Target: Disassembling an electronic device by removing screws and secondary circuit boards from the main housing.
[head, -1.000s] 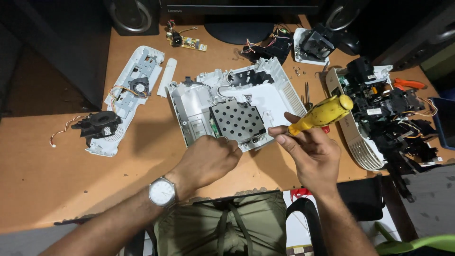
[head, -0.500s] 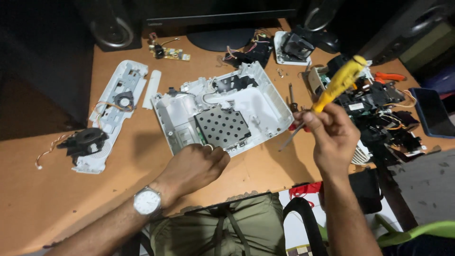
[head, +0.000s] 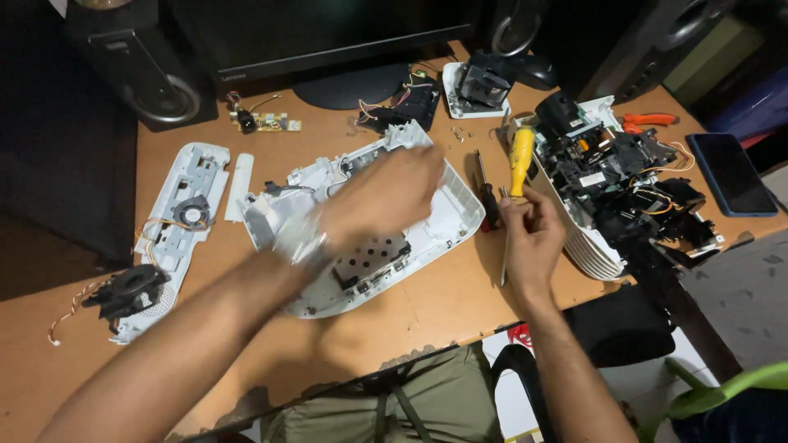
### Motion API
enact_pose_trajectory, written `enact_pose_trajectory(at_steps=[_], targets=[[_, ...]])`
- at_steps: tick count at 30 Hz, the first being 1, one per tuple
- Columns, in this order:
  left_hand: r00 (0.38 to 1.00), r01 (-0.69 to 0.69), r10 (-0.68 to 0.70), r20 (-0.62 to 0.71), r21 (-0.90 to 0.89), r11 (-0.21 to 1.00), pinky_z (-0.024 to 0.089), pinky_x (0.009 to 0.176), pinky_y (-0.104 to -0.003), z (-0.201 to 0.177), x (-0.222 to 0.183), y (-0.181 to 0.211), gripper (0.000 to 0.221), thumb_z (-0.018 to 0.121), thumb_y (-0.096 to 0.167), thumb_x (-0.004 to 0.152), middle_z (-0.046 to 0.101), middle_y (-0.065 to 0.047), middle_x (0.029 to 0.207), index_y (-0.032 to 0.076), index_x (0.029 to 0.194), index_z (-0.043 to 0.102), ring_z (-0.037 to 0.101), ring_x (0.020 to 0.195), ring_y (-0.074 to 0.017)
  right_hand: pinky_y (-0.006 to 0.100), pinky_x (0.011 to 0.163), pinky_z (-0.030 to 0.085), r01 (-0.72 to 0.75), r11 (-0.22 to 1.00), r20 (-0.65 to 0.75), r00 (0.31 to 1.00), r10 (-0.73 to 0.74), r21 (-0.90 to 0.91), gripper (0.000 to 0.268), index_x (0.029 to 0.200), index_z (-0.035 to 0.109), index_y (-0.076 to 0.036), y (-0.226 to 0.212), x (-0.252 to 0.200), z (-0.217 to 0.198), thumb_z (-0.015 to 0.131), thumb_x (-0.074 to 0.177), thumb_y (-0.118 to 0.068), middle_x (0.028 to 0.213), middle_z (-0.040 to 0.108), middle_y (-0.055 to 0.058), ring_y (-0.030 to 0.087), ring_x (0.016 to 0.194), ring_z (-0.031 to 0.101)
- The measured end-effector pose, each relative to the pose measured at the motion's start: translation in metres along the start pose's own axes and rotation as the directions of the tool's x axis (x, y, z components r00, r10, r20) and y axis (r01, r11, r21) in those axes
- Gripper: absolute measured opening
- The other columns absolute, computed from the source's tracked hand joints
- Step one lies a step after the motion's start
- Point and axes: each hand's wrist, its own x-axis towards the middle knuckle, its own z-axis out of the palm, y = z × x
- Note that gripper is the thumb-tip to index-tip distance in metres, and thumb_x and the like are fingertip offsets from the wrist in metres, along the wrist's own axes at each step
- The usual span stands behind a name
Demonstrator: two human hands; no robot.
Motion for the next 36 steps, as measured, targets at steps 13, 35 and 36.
enact_pose_trajectory(at_steps=[13, 35, 36], targets=[[0.95, 0.212, -0.268, 0.158, 0.301, 0.93, 0.058, 0.086, -0.05, 0.139, 0.206, -0.113, 0.041, 0.051, 0.024, 0.093, 0.075, -0.026, 0.098, -0.009, 0.102, 0.074, 0.072, 0.104, -0.0429, 0.029, 0.07, 0.052, -0.05, 0.993, -0.04, 0.998, 0.046, -0.112, 0.031, 0.125, 0.066, 0.002, 0.016, 0.003, -0.01, 0.074, 0.095, -0.006, 0.073, 0.071, 0.009, 0.014, 0.068, 0.068], [0.999, -0.037, 0.024, 0.044, 0.348, 0.937, 0.057, 0.054, -0.033, 0.103, 0.185, -0.109, 0.014, 0.072, 0.014, 0.086, 0.069, -0.003, 0.069, 0.018, 0.072, 0.072, 0.072, 0.068, -0.0241, 0.027, 0.062, 0.05, -0.106, 0.971, -0.08, 0.993, 0.091, -0.215, 0.028, 0.12, 0.07, -0.001, 0.021, 0.006, -0.011, 0.074, 0.093, -0.005, 0.071, 0.069, 0.008, 0.015, 0.065, 0.063], [1.0, 0.018, -0.023, 0.011, 0.353, 0.935, 0.06, 0.063, -0.034, 0.087, 0.174, -0.09, 0.007, 0.074, 0.02, 0.087, 0.073, -0.002, 0.076, 0.022, 0.082, 0.078, 0.075, 0.078, -0.0252, 0.027, 0.059, 0.05, -0.101, 0.967, -0.081, 0.993, 0.085, -0.236, 0.028, 0.119, 0.071, -0.002, 0.021, 0.006, -0.01, 0.074, 0.091, -0.004, 0.07, 0.068, 0.008, 0.016, 0.063, 0.063]])
